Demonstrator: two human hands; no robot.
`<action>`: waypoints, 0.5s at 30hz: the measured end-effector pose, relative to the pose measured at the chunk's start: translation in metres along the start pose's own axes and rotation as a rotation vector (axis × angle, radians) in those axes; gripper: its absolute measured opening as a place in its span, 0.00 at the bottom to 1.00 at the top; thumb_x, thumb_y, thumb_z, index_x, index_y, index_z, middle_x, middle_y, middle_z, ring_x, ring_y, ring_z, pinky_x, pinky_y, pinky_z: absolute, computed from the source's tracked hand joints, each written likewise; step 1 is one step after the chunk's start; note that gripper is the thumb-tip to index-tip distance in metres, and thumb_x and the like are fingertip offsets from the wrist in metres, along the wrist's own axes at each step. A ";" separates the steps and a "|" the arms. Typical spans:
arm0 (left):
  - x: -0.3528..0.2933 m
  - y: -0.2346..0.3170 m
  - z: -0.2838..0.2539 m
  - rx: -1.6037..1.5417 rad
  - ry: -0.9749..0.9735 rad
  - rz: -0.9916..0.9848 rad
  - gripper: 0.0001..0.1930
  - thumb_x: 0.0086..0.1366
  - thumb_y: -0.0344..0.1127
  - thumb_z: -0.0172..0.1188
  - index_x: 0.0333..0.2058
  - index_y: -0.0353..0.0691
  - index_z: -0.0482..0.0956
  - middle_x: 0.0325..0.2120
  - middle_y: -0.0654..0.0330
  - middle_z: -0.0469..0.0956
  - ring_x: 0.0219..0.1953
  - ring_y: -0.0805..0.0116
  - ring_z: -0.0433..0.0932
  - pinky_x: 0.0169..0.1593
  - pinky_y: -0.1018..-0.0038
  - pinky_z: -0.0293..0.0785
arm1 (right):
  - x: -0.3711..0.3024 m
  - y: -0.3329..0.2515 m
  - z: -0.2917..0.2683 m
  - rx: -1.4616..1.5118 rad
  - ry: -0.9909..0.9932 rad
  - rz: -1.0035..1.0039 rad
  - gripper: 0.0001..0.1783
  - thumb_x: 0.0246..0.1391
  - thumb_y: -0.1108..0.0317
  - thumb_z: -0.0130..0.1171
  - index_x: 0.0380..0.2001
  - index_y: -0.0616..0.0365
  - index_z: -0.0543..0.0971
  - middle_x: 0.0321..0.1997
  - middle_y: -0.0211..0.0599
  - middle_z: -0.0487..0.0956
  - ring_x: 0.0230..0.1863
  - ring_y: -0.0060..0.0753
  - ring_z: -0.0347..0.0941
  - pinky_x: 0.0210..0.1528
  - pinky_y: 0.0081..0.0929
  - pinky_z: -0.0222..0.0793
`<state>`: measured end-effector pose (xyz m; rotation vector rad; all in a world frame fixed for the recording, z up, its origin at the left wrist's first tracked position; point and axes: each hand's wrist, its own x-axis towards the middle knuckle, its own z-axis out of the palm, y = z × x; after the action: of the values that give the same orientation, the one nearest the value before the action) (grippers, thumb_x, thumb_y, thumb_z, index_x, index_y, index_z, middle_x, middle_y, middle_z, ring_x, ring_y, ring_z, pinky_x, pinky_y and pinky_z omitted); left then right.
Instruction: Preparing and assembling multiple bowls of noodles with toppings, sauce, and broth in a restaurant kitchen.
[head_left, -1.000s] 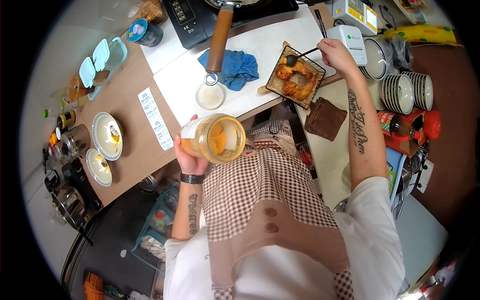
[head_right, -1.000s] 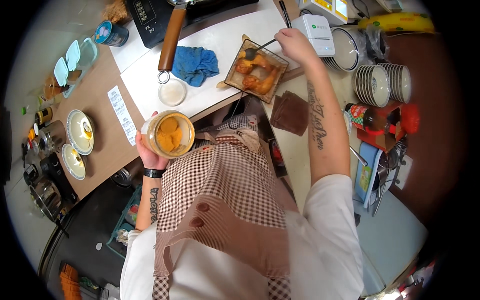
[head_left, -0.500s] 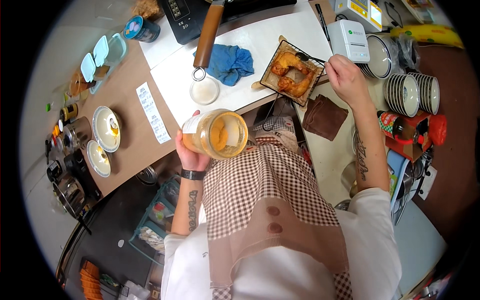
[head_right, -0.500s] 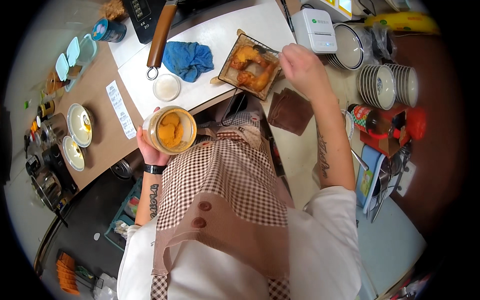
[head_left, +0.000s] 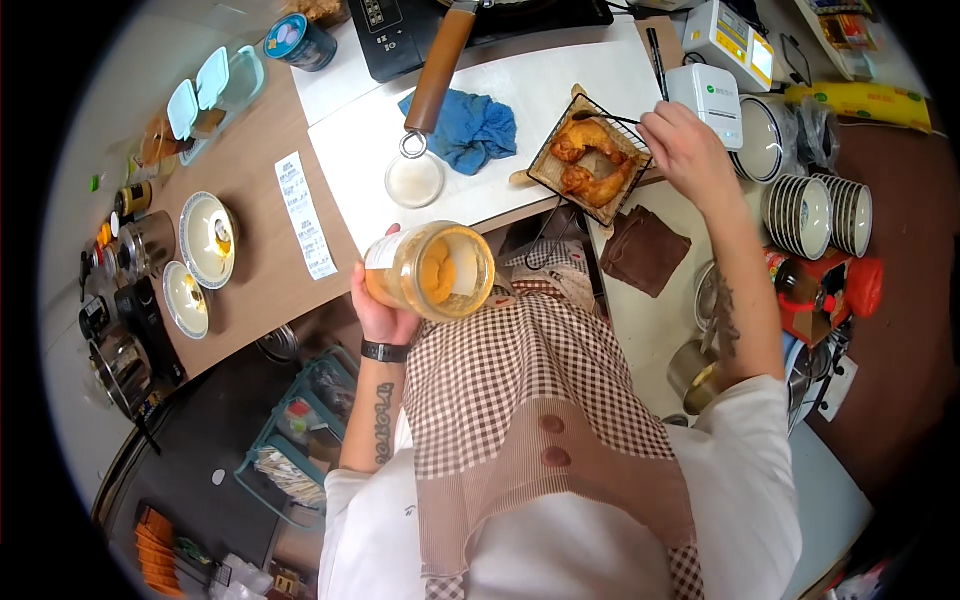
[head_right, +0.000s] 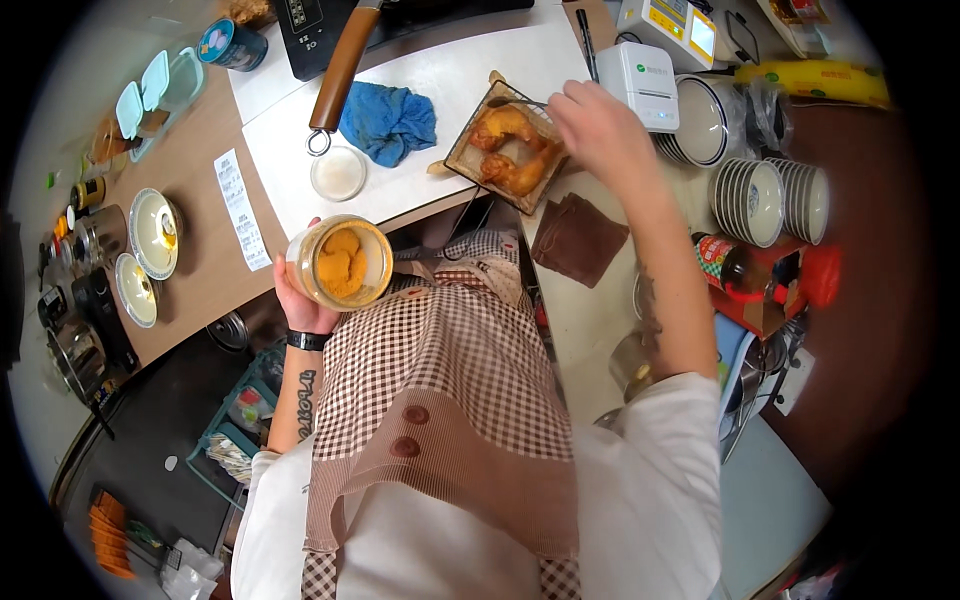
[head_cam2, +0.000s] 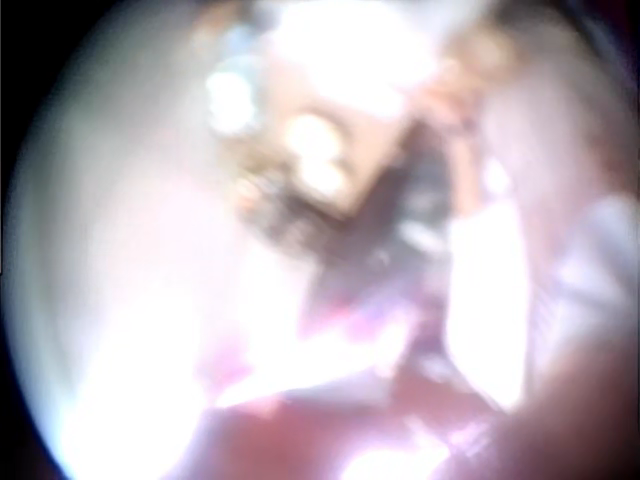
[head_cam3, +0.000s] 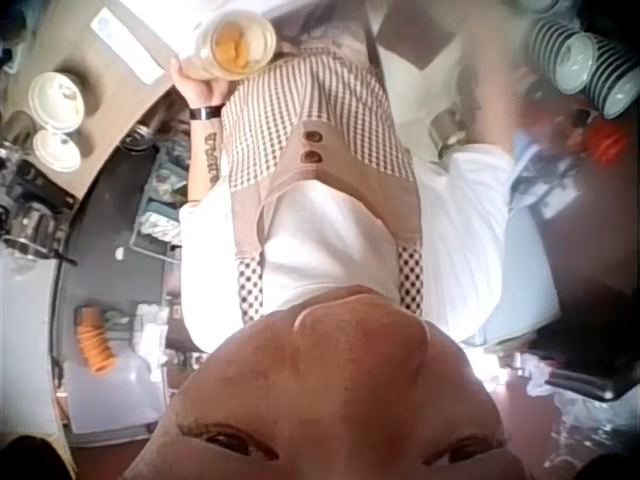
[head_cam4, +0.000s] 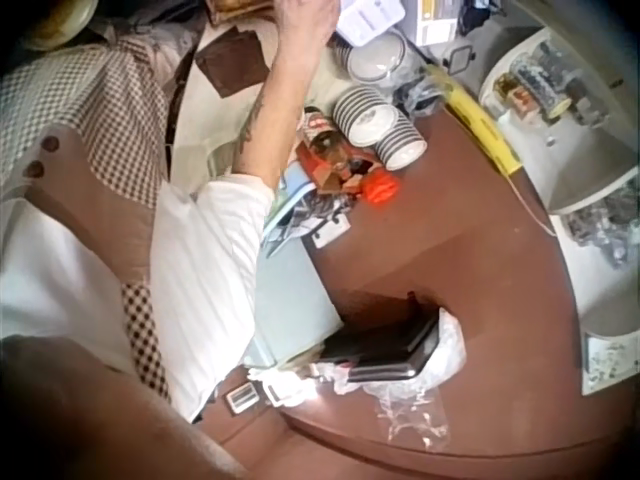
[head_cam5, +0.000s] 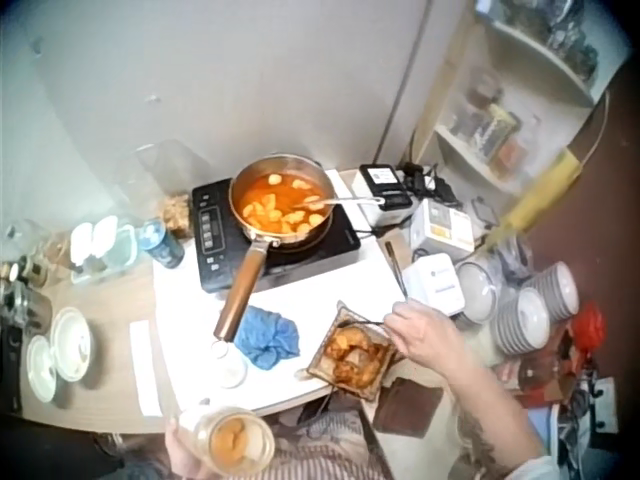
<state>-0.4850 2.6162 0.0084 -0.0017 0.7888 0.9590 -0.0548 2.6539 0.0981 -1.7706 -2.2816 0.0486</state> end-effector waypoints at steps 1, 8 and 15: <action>0.001 0.000 -0.002 0.037 0.002 0.001 0.37 0.72 0.59 0.35 0.68 0.35 0.56 0.64 0.46 0.65 0.66 0.50 0.64 0.68 0.55 0.61 | 0.006 0.007 -0.001 0.000 -0.002 -0.003 0.05 0.52 0.71 0.59 0.28 0.56 0.72 0.29 0.38 0.71 0.36 0.43 0.72 0.35 0.38 0.72; -0.005 -0.002 -0.007 0.040 0.017 0.059 0.38 0.71 0.61 0.35 0.68 0.36 0.56 0.65 0.47 0.63 0.68 0.50 0.61 0.70 0.55 0.59 | 0.043 0.038 0.013 -0.102 -0.254 -0.367 0.05 0.48 0.72 0.56 0.30 0.54 0.72 0.32 0.32 0.72 0.40 0.38 0.72 0.39 0.35 0.74; -0.019 -0.017 -0.011 -0.030 0.098 0.145 0.38 0.71 0.61 0.35 0.68 0.36 0.56 0.65 0.48 0.64 0.67 0.51 0.62 0.69 0.55 0.59 | 0.053 0.055 0.016 -0.018 -0.333 -0.604 0.08 0.50 0.72 0.58 0.34 0.57 0.73 0.29 0.34 0.70 0.36 0.38 0.71 0.35 0.33 0.71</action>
<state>-0.4851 2.5884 0.0055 -0.0178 0.8733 1.1142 -0.0183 2.7210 0.0824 -1.0705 -2.9659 0.2230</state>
